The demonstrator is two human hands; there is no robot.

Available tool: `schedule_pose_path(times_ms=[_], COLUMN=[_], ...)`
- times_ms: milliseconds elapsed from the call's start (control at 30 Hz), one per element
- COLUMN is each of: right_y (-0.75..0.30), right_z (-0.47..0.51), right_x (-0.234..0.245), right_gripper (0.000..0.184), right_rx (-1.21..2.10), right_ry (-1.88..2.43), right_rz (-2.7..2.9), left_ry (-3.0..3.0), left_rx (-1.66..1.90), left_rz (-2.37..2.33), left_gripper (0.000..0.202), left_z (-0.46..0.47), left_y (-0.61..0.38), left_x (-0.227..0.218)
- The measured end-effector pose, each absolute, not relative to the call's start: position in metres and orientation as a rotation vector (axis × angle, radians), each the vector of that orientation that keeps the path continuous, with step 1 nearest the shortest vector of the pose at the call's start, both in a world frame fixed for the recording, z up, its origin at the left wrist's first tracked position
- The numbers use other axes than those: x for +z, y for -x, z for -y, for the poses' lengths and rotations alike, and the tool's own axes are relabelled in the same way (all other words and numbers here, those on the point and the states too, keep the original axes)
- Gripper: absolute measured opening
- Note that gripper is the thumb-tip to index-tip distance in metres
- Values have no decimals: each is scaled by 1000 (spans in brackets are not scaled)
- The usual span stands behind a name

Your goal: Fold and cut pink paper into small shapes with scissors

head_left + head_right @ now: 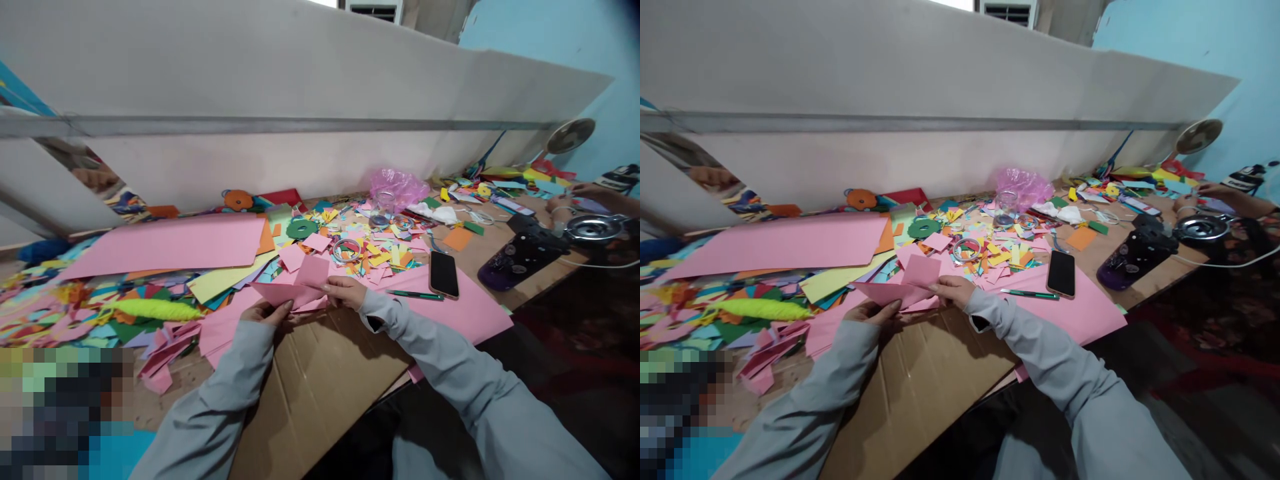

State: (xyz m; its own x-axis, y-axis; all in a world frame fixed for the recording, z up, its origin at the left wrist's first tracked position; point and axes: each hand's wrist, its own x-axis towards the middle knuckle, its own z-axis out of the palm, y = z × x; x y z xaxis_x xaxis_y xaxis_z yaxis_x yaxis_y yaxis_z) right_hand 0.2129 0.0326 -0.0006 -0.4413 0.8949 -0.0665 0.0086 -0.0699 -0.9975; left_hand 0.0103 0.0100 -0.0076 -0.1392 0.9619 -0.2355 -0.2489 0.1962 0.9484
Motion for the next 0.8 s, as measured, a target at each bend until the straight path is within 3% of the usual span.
schedule_pose_path(times_ms=[233,800], right_y=[-211,-208], right_z=[-31,-32], right_x=[-2,-8], right_gripper=[50,46], right_rx=[1580,1540], right_ry=[991,1016], right_rz=[1465,1425], left_ry=[-819,-877], left_rx=[1253,1314], left_rz=[-1231,-1172], left_gripper=[36,45], left_z=[-11,-10], left_y=[-10,-9], left_x=[-8,-18])
